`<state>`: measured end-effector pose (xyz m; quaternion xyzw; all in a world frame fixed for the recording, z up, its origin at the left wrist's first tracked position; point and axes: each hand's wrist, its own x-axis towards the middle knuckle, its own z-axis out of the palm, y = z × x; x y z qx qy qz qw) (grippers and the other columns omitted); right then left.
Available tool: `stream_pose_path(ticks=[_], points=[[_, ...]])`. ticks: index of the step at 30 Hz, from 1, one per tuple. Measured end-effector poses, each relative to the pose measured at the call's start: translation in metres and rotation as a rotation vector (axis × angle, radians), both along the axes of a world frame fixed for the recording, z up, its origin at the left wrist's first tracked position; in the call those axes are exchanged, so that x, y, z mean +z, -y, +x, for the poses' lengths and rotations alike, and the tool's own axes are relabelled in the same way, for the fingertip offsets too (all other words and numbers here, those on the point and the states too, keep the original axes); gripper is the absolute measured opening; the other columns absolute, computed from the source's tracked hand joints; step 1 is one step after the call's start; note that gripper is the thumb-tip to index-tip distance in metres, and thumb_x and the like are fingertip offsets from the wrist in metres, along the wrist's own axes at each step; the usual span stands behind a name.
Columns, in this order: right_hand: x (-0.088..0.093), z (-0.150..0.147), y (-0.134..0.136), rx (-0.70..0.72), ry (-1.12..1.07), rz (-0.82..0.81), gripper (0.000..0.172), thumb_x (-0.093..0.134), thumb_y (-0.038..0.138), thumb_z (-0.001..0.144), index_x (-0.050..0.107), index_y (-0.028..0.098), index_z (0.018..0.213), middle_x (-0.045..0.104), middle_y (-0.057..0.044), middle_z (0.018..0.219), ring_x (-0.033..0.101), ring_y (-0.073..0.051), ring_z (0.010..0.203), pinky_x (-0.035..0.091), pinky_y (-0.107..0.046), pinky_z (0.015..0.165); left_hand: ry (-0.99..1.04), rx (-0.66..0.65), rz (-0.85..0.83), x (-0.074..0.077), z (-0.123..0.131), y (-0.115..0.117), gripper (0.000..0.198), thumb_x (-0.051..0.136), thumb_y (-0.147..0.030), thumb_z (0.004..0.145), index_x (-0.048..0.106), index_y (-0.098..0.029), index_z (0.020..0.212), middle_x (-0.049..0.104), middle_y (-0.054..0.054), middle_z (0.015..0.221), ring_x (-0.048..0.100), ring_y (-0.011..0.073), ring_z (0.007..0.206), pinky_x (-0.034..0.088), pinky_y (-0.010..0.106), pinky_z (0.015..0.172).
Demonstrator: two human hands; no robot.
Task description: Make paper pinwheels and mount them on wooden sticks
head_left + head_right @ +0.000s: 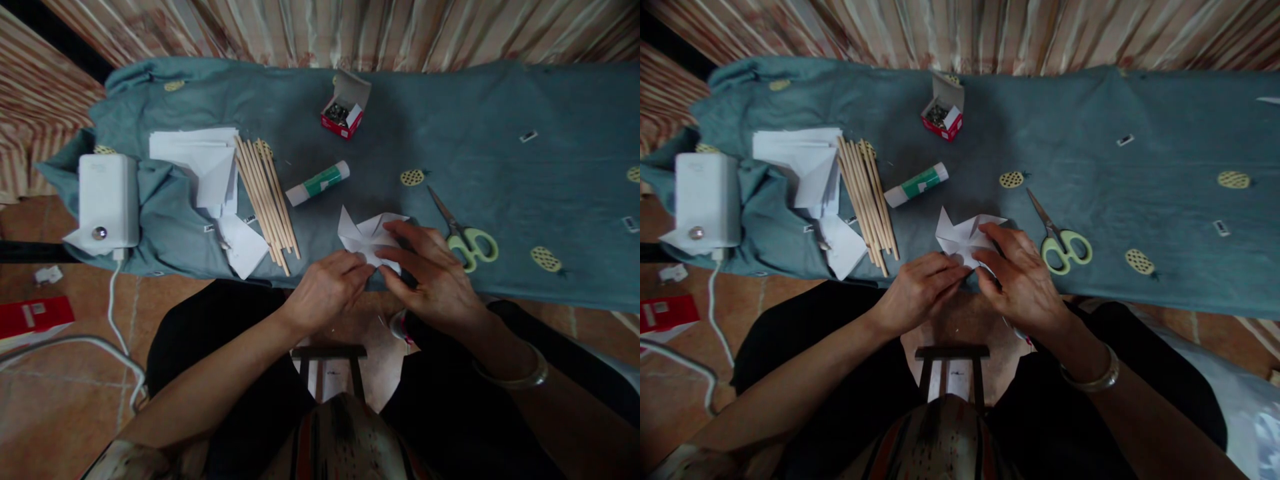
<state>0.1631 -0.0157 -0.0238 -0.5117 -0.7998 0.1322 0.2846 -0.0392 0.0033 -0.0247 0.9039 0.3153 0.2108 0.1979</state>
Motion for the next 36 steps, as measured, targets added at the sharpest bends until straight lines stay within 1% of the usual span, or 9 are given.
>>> stream_pose_path(ticks=[5, 10, 13, 16, 18, 25, 30, 34, 36], points=[[0.0022, -0.0004, 0.0002, -0.001, 0.024, -0.009, 0.025, 0.060, 0.019, 0.087, 0.067, 0.031, 0.107, 0.061, -0.007, 0.131, 0.059, -0.031, 0.117, 0.051, -0.049, 0.098, -0.019, 0.018, -0.054, 0.0014, 0.0011, -0.0003, 0.018, 0.051, -0.017, 0.097, 0.068, -0.013, 0.101, 0.069, 0.006, 0.093, 0.066, 0.0157, 0.088, 0.056, 0.027, 0.075], [0.0022, -0.0006, 0.0005, 0.006, 0.042, 0.001, 0.021, 0.061, 0.018, 0.087, 0.068, 0.026, 0.105, 0.061, -0.011, 0.130, 0.059, -0.032, 0.117, 0.051, -0.047, 0.098, -0.019, 0.028, -0.085, 0.0024, 0.0019, -0.0007, 0.018, 0.050, -0.017, 0.097, 0.068, -0.013, 0.099, 0.069, 0.006, 0.092, 0.066, 0.0153, 0.089, 0.056, 0.026, 0.076], [0.0011, -0.0003, 0.0007, 0.009, 0.058, 0.010, 0.021, 0.060, 0.018, 0.088, 0.066, 0.027, 0.106, 0.060, -0.010, 0.130, 0.059, -0.031, 0.117, 0.051, -0.047, 0.097, -0.025, 0.022, -0.087, 0.0031, 0.0023, -0.0012, 0.018, 0.051, -0.016, 0.096, 0.068, -0.012, 0.100, 0.069, 0.006, 0.092, 0.065, 0.0155, 0.088, 0.056, 0.026, 0.076], [-0.0001, 0.0000, 0.0011, 0.004, 0.044, 0.003, 0.026, 0.058, 0.020, 0.089, 0.063, 0.032, 0.110, 0.059, -0.006, 0.132, 0.059, -0.030, 0.118, 0.051, -0.049, 0.097, -0.017, 0.023, -0.084, 0.0028, 0.0027, -0.0013, 0.018, 0.051, -0.016, 0.096, 0.068, -0.012, 0.102, 0.069, 0.006, 0.091, 0.065, 0.0155, 0.088, 0.056, 0.026, 0.076], [-0.0004, -0.0001, 0.0016, 0.001, 0.038, -0.004, 0.028, 0.058, 0.020, 0.089, 0.063, 0.034, 0.113, 0.058, -0.005, 0.132, 0.058, -0.030, 0.119, 0.050, -0.049, 0.098, -0.006, 0.026, -0.079, 0.0021, 0.0026, -0.0012, 0.018, 0.052, -0.016, 0.096, 0.068, -0.012, 0.101, 0.069, 0.006, 0.091, 0.065, 0.0159, 0.088, 0.056, 0.027, 0.077], [-0.0007, -0.0005, 0.0027, 0.018, 0.073, 0.032, 0.033, 0.057, 0.015, 0.087, 0.059, 0.033, 0.114, 0.056, -0.006, 0.133, 0.057, -0.031, 0.119, 0.052, -0.048, 0.095, -0.010, 0.025, -0.075, 0.0010, 0.0017, -0.0011, 0.019, 0.051, -0.017, 0.096, 0.068, -0.012, 0.103, 0.069, 0.006, 0.091, 0.066, 0.0154, 0.087, 0.056, 0.026, 0.076], [-0.0024, 0.0009, 0.0026, 0.053, 0.159, 0.050, 0.036, 0.053, 0.010, 0.083, 0.057, 0.026, 0.115, 0.053, -0.011, 0.135, 0.055, -0.032, 0.118, 0.053, -0.049, 0.092, -0.006, 0.026, -0.079, 0.0018, 0.0020, -0.0010, 0.018, 0.052, -0.015, 0.096, 0.068, -0.012, 0.103, 0.070, 0.006, 0.092, 0.066, 0.0157, 0.088, 0.057, 0.027, 0.076], [-0.0055, 0.0002, 0.0027, 0.058, 0.166, 0.065, 0.039, 0.050, 0.011, 0.082, 0.056, 0.026, 0.118, 0.050, -0.009, 0.137, 0.053, -0.032, 0.120, 0.052, -0.052, 0.092, -0.010, 0.027, -0.085, 0.0023, 0.0020, -0.0006, 0.019, 0.051, -0.016, 0.096, 0.068, -0.012, 0.103, 0.070, 0.007, 0.093, 0.067, 0.0165, 0.090, 0.058, 0.029, 0.077], [-0.0066, -0.0006, 0.0035, 0.049, 0.174, 0.046, 0.042, 0.049, 0.010, 0.082, 0.055, 0.027, 0.120, 0.048, -0.009, 0.141, 0.052, -0.033, 0.123, 0.050, -0.053, 0.094, -0.009, 0.029, -0.082, 0.0023, 0.0021, -0.0006, 0.019, 0.050, -0.016, 0.096, 0.068, -0.012, 0.103, 0.070, 0.007, 0.093, 0.067, 0.0170, 0.091, 0.058, 0.029, 0.078]])
